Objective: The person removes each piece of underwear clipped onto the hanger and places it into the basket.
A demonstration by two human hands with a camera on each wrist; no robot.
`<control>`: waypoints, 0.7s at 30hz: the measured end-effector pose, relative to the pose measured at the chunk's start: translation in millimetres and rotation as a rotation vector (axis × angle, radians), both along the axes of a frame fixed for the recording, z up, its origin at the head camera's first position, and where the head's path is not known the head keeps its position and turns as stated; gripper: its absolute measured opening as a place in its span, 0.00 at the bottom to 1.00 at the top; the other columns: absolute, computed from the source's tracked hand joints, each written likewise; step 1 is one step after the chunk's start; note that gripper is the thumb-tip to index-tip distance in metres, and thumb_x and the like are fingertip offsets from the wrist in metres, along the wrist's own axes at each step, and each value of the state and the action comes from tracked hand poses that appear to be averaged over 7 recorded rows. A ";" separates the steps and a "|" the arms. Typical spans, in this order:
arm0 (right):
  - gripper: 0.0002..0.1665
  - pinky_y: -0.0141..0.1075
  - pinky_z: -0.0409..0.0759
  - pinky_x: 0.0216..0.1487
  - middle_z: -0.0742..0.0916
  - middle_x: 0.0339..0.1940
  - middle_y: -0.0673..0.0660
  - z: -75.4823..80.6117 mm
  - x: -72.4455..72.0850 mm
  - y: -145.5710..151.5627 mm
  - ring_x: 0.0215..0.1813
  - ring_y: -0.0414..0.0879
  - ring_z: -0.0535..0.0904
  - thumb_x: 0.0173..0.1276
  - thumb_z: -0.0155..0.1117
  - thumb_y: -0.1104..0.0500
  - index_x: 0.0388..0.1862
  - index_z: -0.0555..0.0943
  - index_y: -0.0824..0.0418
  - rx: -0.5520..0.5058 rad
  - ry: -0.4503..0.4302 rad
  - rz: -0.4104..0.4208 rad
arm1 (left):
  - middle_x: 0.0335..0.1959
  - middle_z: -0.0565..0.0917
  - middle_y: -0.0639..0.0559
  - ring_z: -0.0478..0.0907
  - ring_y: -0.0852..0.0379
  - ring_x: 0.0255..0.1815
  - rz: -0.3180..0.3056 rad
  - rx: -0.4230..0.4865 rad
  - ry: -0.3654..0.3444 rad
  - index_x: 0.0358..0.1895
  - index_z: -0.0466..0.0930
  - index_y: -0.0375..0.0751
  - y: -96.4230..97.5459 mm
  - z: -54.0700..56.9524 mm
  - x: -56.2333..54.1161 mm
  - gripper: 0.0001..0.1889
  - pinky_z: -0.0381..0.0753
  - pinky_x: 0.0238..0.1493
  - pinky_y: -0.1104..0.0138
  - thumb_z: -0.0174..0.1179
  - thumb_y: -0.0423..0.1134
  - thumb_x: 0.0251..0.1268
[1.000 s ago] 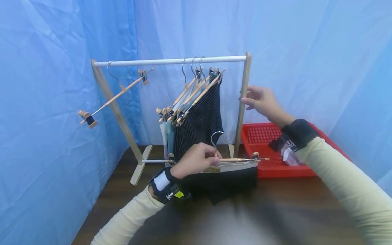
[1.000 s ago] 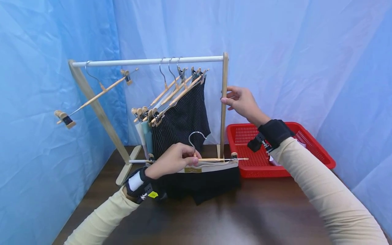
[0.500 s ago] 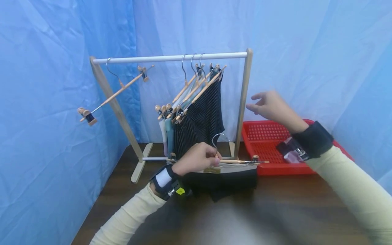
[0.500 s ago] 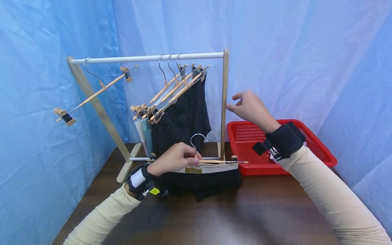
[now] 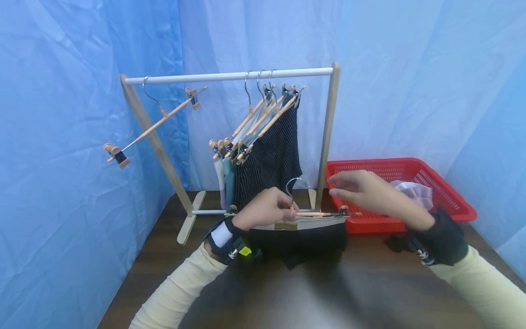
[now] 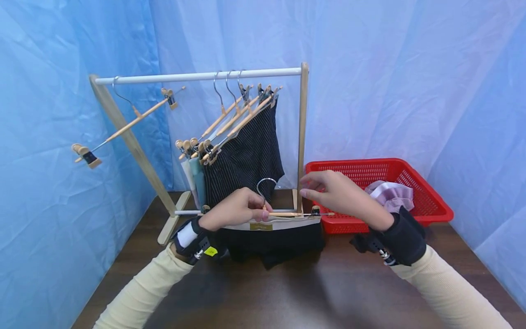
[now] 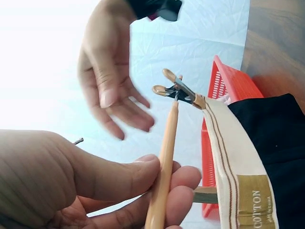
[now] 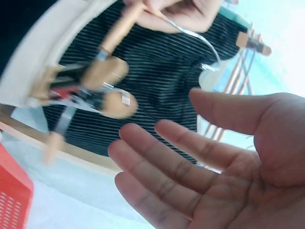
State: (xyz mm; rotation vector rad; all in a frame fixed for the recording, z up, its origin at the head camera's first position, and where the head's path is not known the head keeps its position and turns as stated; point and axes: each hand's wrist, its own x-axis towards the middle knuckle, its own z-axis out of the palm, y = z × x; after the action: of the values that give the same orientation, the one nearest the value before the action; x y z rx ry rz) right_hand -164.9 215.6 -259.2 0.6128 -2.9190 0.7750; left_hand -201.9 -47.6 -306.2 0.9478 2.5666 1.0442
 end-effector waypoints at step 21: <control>0.27 0.45 0.90 0.46 0.92 0.44 0.55 -46.5 18.2 15.4 0.44 0.50 0.90 0.53 0.83 0.55 0.53 0.87 0.60 0.027 0.307 0.066 | 0.36 0.90 0.49 0.81 0.58 0.34 -0.006 0.018 0.019 0.37 0.91 0.36 0.0 3.1 -2.6 0.06 0.77 0.32 0.71 0.66 0.32 0.68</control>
State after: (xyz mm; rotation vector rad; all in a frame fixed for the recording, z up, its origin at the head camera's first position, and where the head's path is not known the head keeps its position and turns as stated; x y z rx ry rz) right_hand -146.7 230.9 -305.7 0.7587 -2.6445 0.5880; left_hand -204.5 -47.7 -303.1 0.9742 2.5717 1.0641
